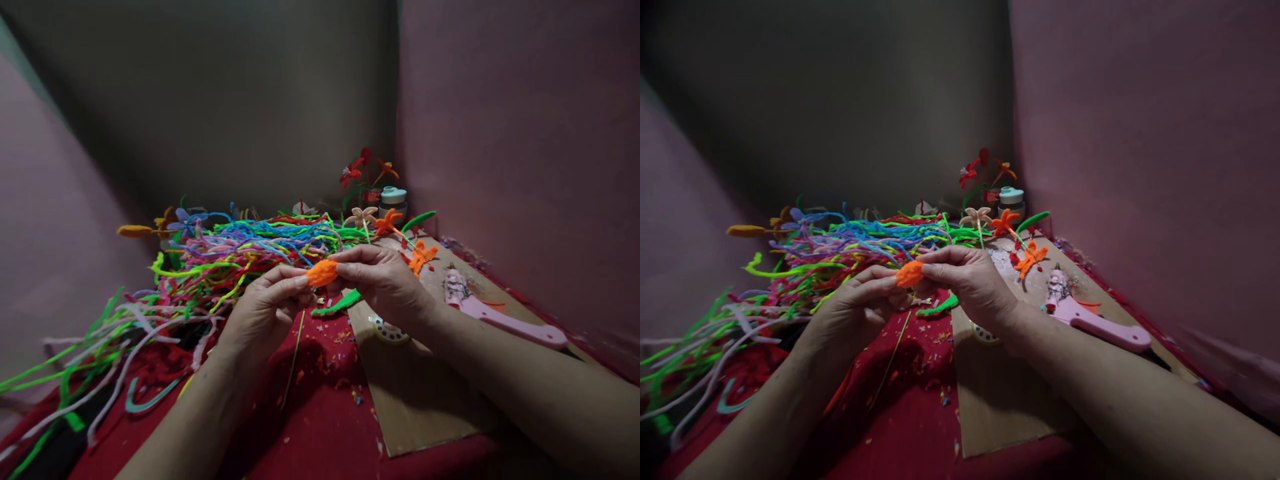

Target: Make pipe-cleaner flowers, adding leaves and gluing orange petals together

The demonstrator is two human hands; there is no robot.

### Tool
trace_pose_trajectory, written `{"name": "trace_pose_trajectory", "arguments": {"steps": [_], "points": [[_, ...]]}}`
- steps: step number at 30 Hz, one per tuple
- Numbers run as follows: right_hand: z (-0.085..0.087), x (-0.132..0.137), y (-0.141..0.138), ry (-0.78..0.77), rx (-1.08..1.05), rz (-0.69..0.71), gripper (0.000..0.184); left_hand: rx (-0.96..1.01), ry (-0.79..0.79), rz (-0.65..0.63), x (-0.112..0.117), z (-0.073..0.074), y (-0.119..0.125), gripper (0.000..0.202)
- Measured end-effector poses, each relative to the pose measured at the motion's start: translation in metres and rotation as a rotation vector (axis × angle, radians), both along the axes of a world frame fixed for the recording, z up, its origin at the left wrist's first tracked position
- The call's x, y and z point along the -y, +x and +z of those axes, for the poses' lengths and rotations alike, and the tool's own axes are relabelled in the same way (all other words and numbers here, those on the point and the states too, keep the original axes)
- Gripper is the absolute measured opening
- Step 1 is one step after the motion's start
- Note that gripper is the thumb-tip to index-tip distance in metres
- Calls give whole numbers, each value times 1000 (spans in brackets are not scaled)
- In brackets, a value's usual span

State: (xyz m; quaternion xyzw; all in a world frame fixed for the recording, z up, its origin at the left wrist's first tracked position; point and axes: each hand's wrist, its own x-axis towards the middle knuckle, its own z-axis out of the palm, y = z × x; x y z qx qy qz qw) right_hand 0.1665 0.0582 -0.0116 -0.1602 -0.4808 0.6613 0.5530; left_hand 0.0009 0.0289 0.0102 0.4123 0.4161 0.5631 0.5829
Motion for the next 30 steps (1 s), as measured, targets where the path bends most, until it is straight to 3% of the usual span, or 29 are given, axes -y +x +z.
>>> {"name": "trace_pose_trajectory", "arguments": {"steps": [16,22,26,28,30], "points": [[0,-1,1,-47,-17,-2,10,-50,57,-42,-2,-6,-4,9],[-3,-9,1,-212,-93,-46,9,-334,169,-6,3,-5,2,24],[-6,-11,2,-235,-61,-34,7,-596,292,141,8,-6,8,15],[-4,-9,3,-214,-4,-25,9,-609,271,159,7,-7,6,12],[-1,-6,3,-172,48,-58,14,-480,159,93,2,-8,0,15]]}}
